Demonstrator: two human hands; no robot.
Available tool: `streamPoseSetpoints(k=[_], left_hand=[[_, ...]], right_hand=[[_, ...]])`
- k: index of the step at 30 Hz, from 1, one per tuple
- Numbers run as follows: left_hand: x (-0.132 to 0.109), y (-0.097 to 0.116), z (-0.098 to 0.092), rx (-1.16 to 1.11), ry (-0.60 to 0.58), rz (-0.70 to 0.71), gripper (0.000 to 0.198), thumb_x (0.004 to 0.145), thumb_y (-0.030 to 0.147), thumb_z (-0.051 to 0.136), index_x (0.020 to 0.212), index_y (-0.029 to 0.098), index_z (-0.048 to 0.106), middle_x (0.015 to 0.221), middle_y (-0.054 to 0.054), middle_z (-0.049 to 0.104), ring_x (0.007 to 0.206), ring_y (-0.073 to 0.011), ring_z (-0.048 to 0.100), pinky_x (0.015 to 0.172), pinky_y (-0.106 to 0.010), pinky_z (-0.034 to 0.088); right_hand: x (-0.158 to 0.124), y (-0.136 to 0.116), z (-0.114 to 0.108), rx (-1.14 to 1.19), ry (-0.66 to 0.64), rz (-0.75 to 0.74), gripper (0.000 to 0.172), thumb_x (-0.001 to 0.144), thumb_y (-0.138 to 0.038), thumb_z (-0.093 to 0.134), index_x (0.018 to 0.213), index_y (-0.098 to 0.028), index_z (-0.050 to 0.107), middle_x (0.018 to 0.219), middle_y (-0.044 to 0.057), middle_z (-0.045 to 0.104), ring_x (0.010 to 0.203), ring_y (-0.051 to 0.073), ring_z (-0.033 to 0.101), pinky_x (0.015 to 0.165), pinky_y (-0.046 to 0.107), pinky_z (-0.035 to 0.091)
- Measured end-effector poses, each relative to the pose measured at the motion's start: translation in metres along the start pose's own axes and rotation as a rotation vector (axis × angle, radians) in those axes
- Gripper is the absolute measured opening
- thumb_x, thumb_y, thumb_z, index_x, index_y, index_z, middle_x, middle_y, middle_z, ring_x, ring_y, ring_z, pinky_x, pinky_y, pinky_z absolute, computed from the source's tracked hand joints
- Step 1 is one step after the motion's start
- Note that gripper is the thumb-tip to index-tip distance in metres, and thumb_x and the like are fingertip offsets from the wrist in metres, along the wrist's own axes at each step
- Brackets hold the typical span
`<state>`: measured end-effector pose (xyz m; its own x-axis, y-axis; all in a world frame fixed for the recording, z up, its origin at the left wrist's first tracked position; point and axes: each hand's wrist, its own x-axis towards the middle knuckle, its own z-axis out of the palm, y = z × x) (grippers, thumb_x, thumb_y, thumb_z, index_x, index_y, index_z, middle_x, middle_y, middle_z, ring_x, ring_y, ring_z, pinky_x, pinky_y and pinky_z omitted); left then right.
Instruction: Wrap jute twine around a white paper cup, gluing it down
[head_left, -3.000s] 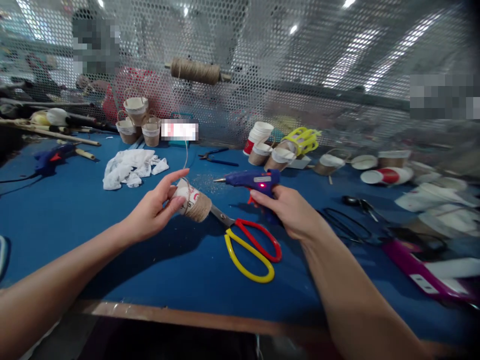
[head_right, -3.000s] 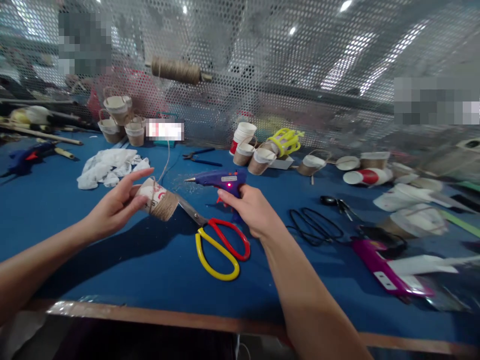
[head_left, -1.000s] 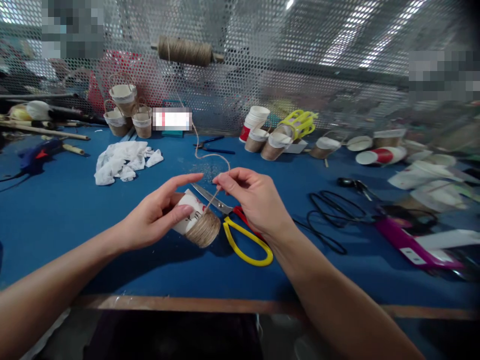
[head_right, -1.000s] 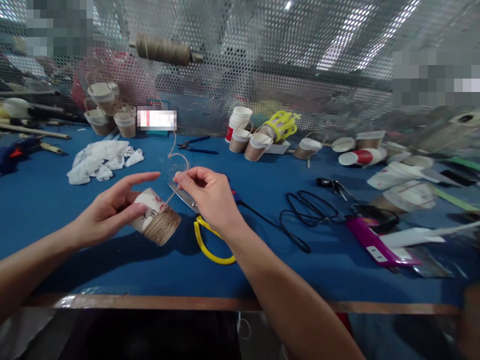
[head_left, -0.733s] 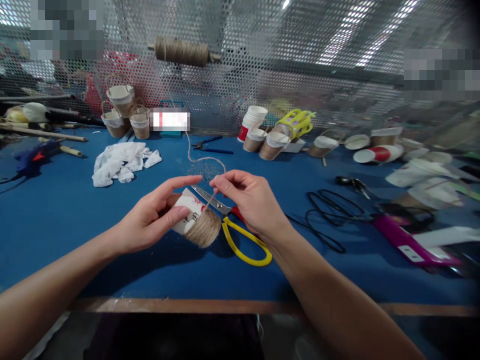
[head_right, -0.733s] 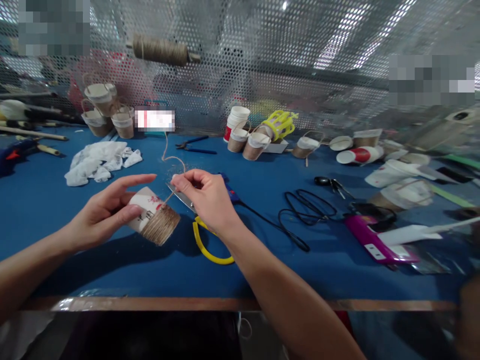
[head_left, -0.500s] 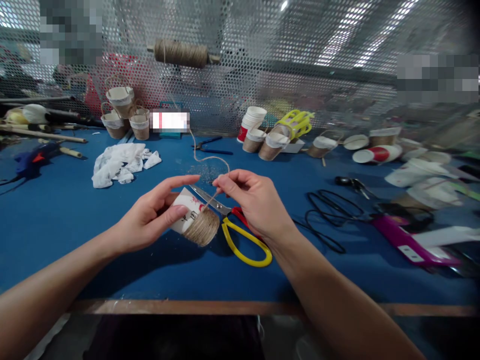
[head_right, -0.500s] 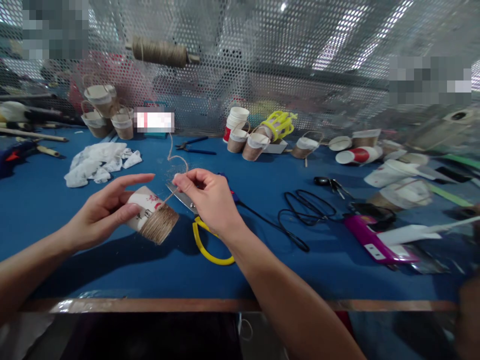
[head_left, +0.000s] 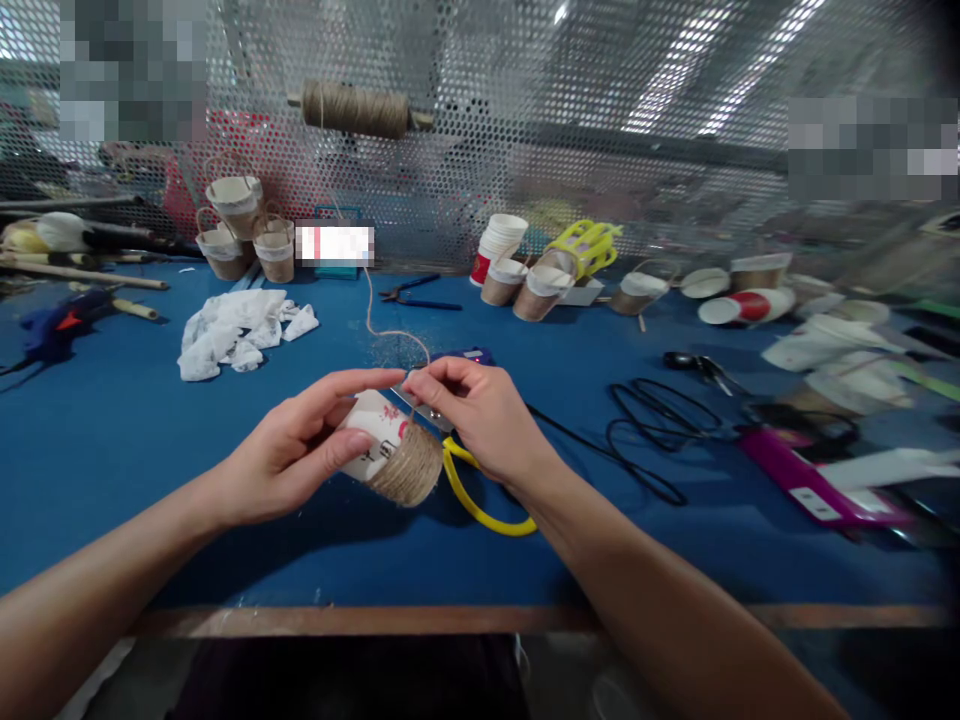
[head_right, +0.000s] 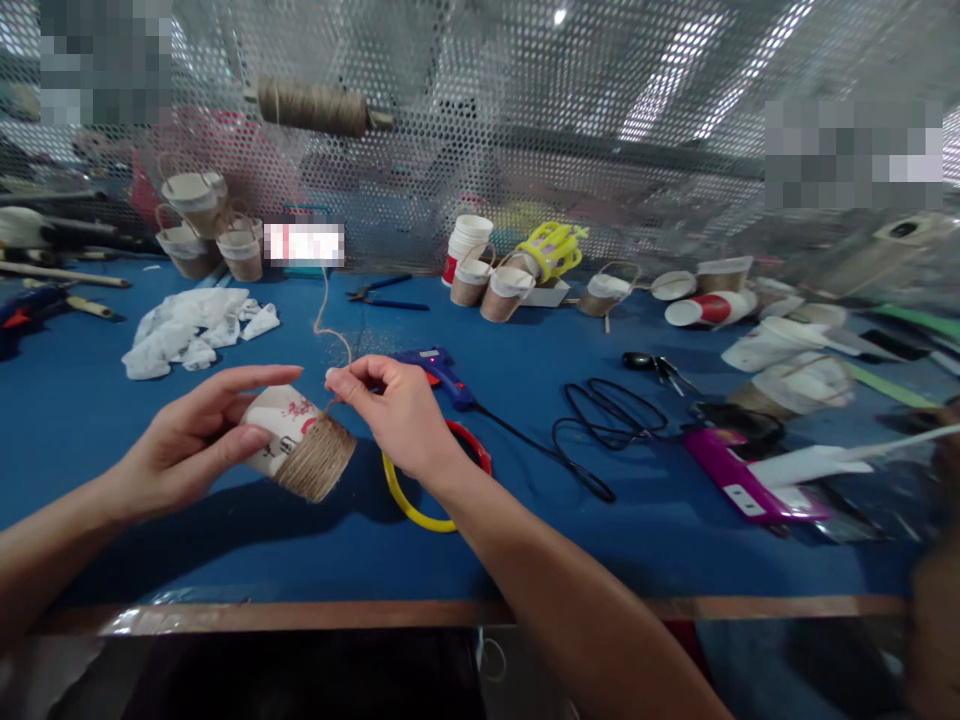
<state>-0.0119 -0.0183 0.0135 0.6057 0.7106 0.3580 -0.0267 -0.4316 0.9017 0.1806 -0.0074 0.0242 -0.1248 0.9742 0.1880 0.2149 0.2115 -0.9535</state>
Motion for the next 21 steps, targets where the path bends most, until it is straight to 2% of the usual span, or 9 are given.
streamPoseSetpoints(k=[11,14,18,21], left_hand=[[0.001,0.004,0.003,-0.023,0.032,0.039,0.036,0.087,0.018,0.047,0.123,0.022,0.046,0.082,-0.004,0.063,0.067,-0.0110,0.056,0.059,-0.018,0.045],[0.002,0.002,0.002,-0.032,0.055,0.042,0.036,0.087,0.018,0.047,0.123,0.022,0.046,0.092,-0.006,0.065,0.074,-0.0123,0.059,0.064,-0.019,0.047],[0.005,-0.005,-0.001,0.019,0.157,0.069,0.036,0.087,0.016,0.046,0.123,0.022,0.044,0.109,-0.008,0.062,0.089,-0.0140,0.059,0.078,-0.023,0.047],[0.007,-0.012,-0.004,0.093,0.212,0.089,0.036,0.087,0.016,0.046,0.123,0.021,0.044,0.115,-0.008,0.059,0.095,-0.0145,0.057,0.084,-0.024,0.044]], right_hand=[[-0.001,0.012,0.010,0.110,-0.105,0.122,0.026,0.068,-0.041,0.066,0.064,-0.017,0.057,0.060,-0.003,0.054,0.054,0.009,0.046,0.052,0.024,0.037],[0.000,0.013,0.009,0.155,-0.125,0.168,0.032,0.071,-0.050,0.061,0.070,-0.018,0.060,0.065,-0.001,0.058,0.059,0.012,0.052,0.056,0.026,0.042],[0.001,0.004,-0.002,0.237,-0.207,0.226,0.047,0.077,-0.061,0.045,0.083,-0.017,0.062,0.077,0.006,0.065,0.070,0.015,0.060,0.065,0.030,0.048],[0.001,-0.004,-0.011,0.191,-0.287,0.229,0.044,0.073,-0.056,0.055,0.093,-0.017,0.059,0.084,0.006,0.065,0.071,0.015,0.062,0.065,0.030,0.051]])
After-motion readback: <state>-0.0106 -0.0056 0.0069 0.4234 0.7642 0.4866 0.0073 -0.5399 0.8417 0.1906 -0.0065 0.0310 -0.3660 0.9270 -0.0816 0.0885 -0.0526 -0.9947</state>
